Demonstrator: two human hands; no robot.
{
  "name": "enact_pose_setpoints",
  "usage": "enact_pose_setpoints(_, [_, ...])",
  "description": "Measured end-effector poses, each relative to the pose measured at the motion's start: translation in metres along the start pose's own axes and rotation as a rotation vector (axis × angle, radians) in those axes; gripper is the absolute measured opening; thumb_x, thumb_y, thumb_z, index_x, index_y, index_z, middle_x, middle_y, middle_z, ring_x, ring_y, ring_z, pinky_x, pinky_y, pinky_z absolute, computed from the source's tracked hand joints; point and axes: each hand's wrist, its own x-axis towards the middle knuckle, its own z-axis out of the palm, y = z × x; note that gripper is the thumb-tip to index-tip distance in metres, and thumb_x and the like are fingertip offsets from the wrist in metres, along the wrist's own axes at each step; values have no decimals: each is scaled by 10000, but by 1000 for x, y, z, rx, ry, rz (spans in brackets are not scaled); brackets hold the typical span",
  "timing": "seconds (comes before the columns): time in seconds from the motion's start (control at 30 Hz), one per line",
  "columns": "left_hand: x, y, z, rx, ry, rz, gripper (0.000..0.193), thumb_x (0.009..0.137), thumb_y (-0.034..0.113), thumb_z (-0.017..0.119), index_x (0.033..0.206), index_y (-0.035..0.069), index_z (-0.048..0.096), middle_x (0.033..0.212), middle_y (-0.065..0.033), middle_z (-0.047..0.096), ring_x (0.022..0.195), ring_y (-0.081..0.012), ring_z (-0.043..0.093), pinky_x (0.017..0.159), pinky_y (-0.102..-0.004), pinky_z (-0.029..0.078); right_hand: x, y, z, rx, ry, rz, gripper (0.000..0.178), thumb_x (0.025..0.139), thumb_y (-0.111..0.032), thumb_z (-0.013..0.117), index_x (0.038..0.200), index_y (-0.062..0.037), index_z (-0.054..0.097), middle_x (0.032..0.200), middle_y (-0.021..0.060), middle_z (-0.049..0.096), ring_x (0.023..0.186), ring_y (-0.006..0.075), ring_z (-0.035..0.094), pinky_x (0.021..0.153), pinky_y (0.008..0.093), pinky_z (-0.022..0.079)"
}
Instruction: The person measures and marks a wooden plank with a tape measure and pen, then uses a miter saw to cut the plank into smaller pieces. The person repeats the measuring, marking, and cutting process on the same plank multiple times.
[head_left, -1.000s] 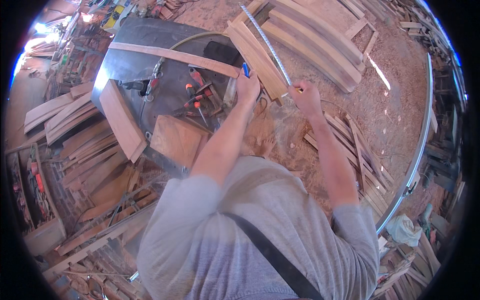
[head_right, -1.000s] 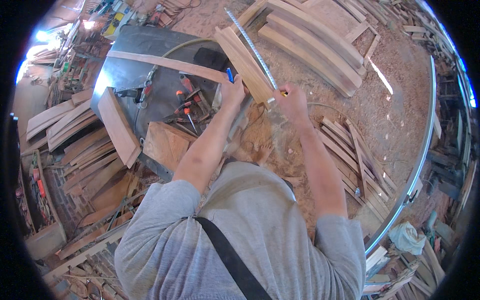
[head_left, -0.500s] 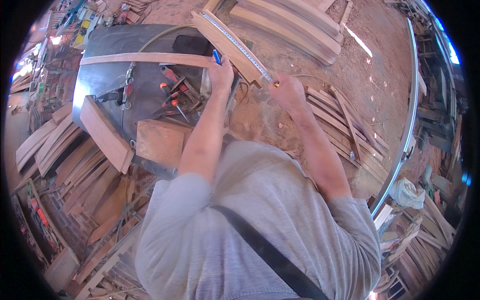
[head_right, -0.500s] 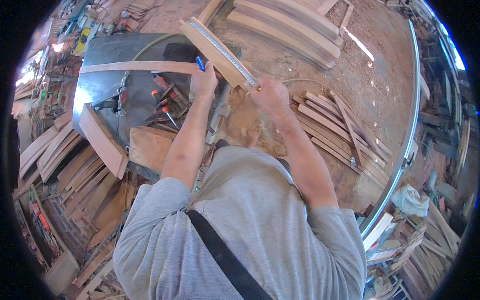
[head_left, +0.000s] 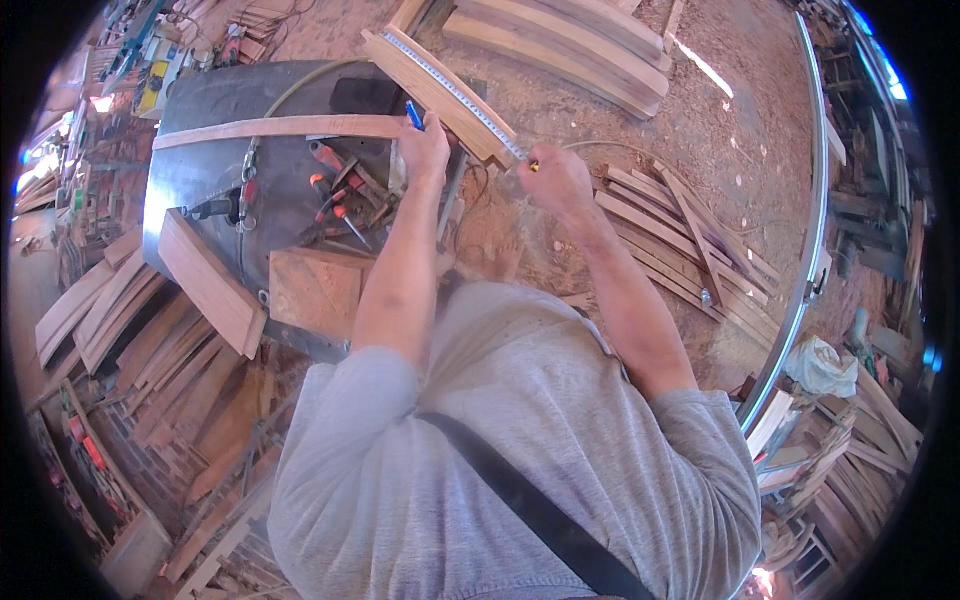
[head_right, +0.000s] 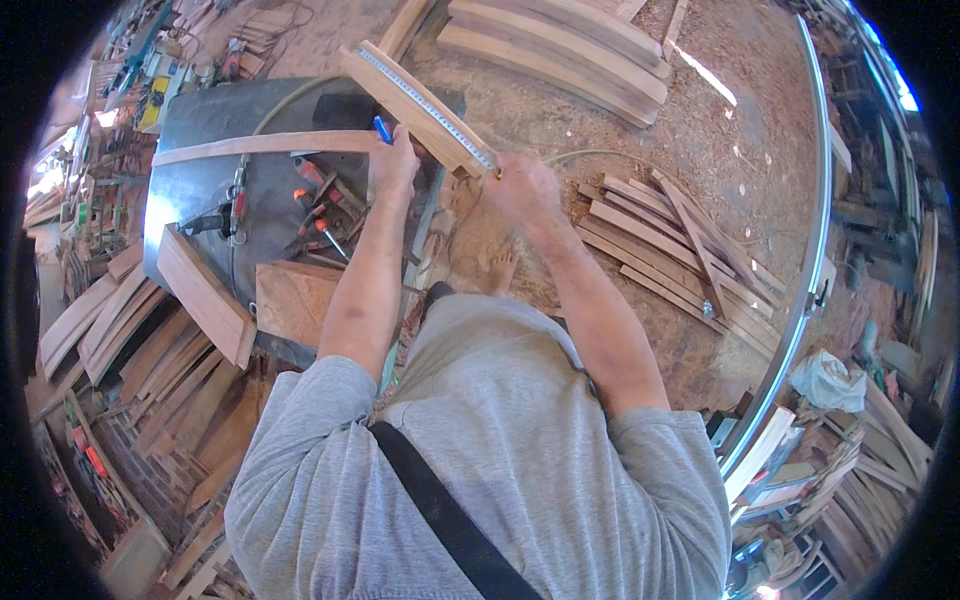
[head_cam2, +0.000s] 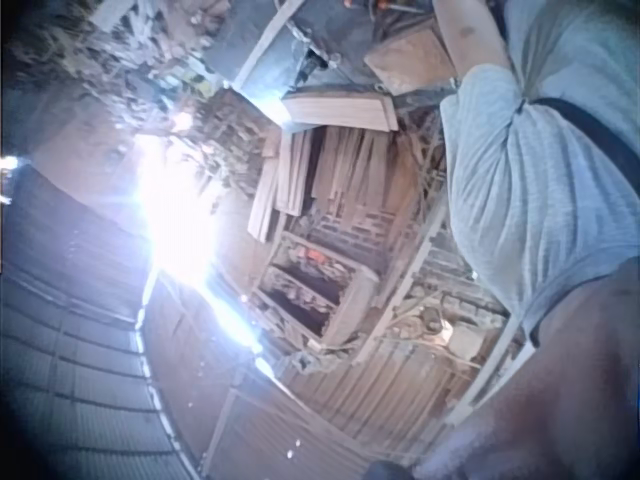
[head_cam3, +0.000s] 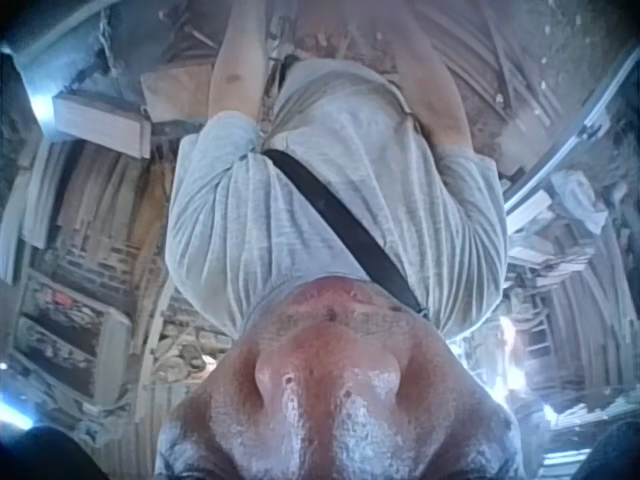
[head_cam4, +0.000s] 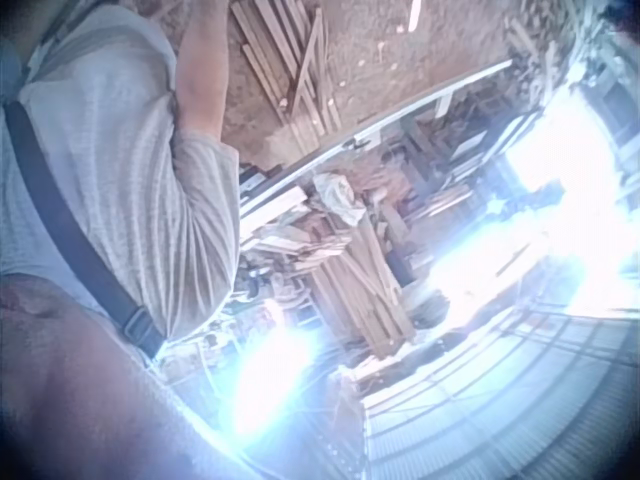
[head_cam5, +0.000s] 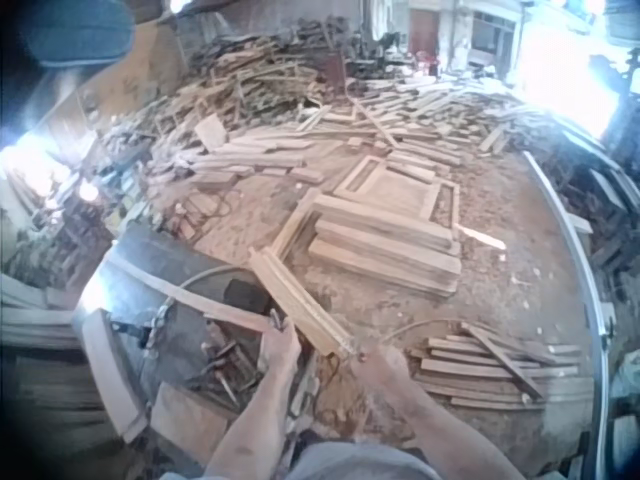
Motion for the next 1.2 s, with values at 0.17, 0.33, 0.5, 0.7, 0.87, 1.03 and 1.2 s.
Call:
enact_pose_setpoints(0.17, [26,-12,6,1037,-99,342,622,1039,535,438,1131,-12,718,1073,-221,735,1033,-362,695,881,-494,528,1,23,17,532,-90,152,222,962,-261,669,946,-58,758,830,55,748,761,181,714,700,360,592])
enact_pose_setpoints(0.33, [18,-6,-23,467,-23,287,334,996,359,567,914,41,629,880,-91,632,796,-222,585,672,-375,446,-43,42,-20,313,198,-44,198,869,-267,673,945,-98,741,880,154,722,808,370,699,710,461,569])
enact_pose_setpoints(0.5, [-139,45,46,56,-283,250,362,975,365,689,802,52,627,728,2,560,641,-107,503,567,-283,384,-189,132,-95,385,450,189,219,902,-279,686,979,-83,747,910,128,719,837,336,703,739,444,560])
enact_pose_setpoints(0.7, [-204,-4,173,98,-871,395,329,1046,315,601,1242,75,711,723,39,545,566,-49,388,490,-242,275,-447,232,-160,119,960,638,231,945,-261,714,1111,-116,782,1021,92,770,846,221,745,785,354,606])
enact_pose_setpoints(0.87, [-372,31,238,138,-1190,287,408,1090,333,529,1333,25,641,717,22,580,522,-36,378,458,-208,260,-654,285,-201,-208,1119,1064,180,937,-251,705,1016,-103,770,996,126,770,908,311,754,810,401,602])
enact_pose_setpoints(1.03, [-517,9,292,8,-1556,115,585,1115,482,400,1327,-25,602,749,-48,637,480,-85,451,416,-250,306,-770,365,-207,-323,1013,1232,221,911,-287,670,944,-89,762,939,168,754,896,367,727,815,469,579])
enact_pose_setpoints(1.2, [-660,-4,295,39,-1769,95,651,1107,562,330,1201,-1,645,829,-45,630,714,-114,559,601,-283,442,-813,447,-181,-225,892,1206,223,896,-282,633,935,-84,727,924,181,733,928,392,706,819,509,559])
